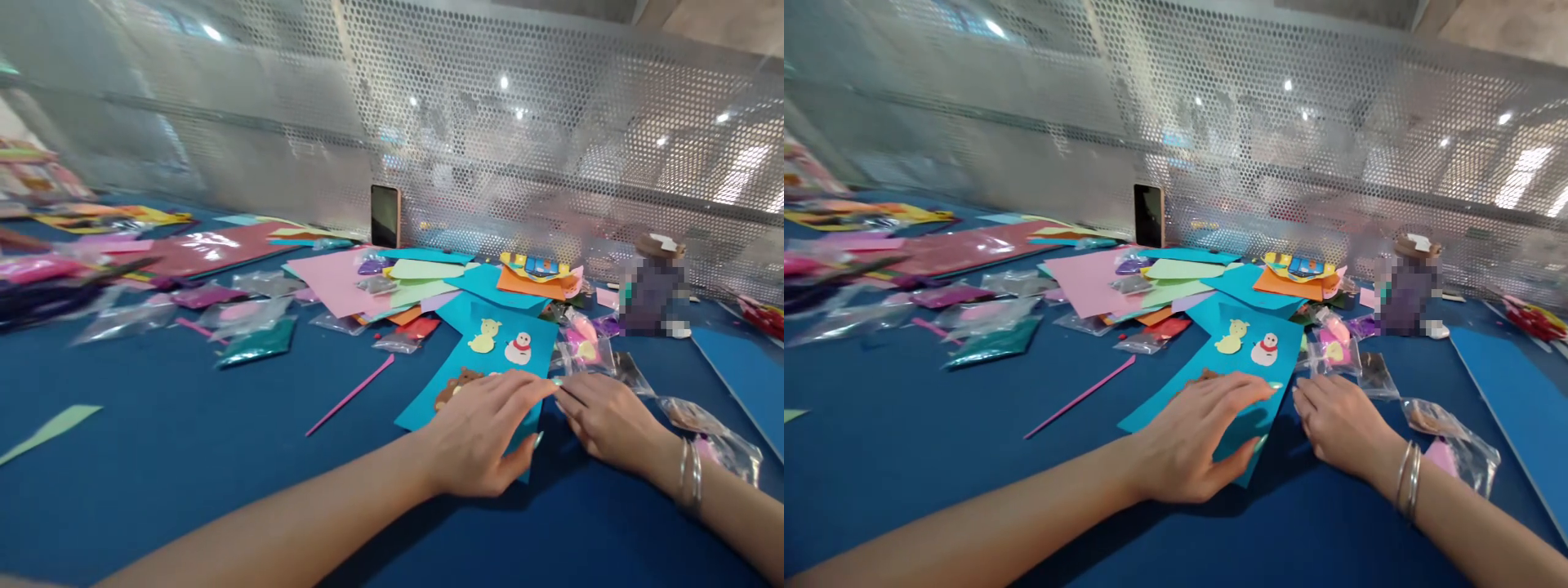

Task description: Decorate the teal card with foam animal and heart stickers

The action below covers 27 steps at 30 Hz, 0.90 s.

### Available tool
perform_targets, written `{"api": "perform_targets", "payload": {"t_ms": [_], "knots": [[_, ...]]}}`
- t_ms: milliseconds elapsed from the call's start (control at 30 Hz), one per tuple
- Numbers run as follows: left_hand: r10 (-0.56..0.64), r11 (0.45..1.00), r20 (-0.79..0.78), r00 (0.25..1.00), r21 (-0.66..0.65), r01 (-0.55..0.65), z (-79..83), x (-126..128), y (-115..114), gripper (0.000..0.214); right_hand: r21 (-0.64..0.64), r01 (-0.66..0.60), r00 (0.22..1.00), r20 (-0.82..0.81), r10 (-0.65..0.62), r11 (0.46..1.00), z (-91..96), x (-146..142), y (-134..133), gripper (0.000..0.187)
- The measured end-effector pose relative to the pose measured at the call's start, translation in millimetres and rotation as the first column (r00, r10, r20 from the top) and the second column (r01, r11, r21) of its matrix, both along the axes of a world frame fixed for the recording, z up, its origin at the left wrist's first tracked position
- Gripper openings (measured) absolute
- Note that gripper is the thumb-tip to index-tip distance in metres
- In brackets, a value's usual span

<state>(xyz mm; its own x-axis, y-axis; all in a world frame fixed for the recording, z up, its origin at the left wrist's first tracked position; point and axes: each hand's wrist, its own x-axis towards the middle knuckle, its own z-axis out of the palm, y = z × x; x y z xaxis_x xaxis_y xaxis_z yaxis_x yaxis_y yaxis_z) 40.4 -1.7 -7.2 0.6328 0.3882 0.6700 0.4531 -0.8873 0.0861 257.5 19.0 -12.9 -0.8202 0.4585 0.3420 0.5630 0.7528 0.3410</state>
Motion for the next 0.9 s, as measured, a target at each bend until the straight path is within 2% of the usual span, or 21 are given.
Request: {"api": "perform_targets", "payload": {"t_ms": [100,200,333,500,633,767,833,900], "knots": [[-0.043,0.999,-0.035,0.998,0.012,0.044,1.6,1,-1,0.035,0.002,0.095,0.995,-0.024,-0.094,0.996,-4.4,-10,-16,0.034],[-0.083,0.996,-0.074,0.994,-0.02,0.082,1.3,1,0,0.036,-0.023,0.203,0.979,-0.001,-0.203,0.979,-3.9,-18,-33,0.049],[-0.104,0.994,-0.08,0.991,-0.053,0.1,1.7,1,-2,0.034,-0.145,0.156,0.988,0.003,-0.158,0.977,1.0,-23,-42,0.052],[-0.054,0.998,-0.085,0.995,-0.046,0.05,3.5,0,-2,0.03,-0.091,0.201,0.979,0.055,-0.197,0.975,7.7,-22,-45,0.058],[-0.041,0.999,-0.063,0.997,-0.011,0.04,4.0,1,0,0.027,-0.171,0.141,0.99,0.036,-0.137,0.975,11.4,-23,-48,0.064],[-0.019,0.999,-0.08,0.997,0.038,0.023,3.8,0,0,0.022,-0.17,0.151,0.988,-0.019,-0.156,0.974,10.1,-20,-44,0.086],[-0.005,0.999,-0.089,0.996,0.053,0.009,3.7,0,0,0.022,-0.175,0.171,0.982,-0.047,-0.182,0.97,9.2,-19,-45,0.089],[0.002,0.998,-0.081,0.997,0.065,0.003,3.6,0,-1,0.022,-0.241,0.153,0.982,-0.069,-0.174,0.959,9.0,-21,-47,0.087]]}}
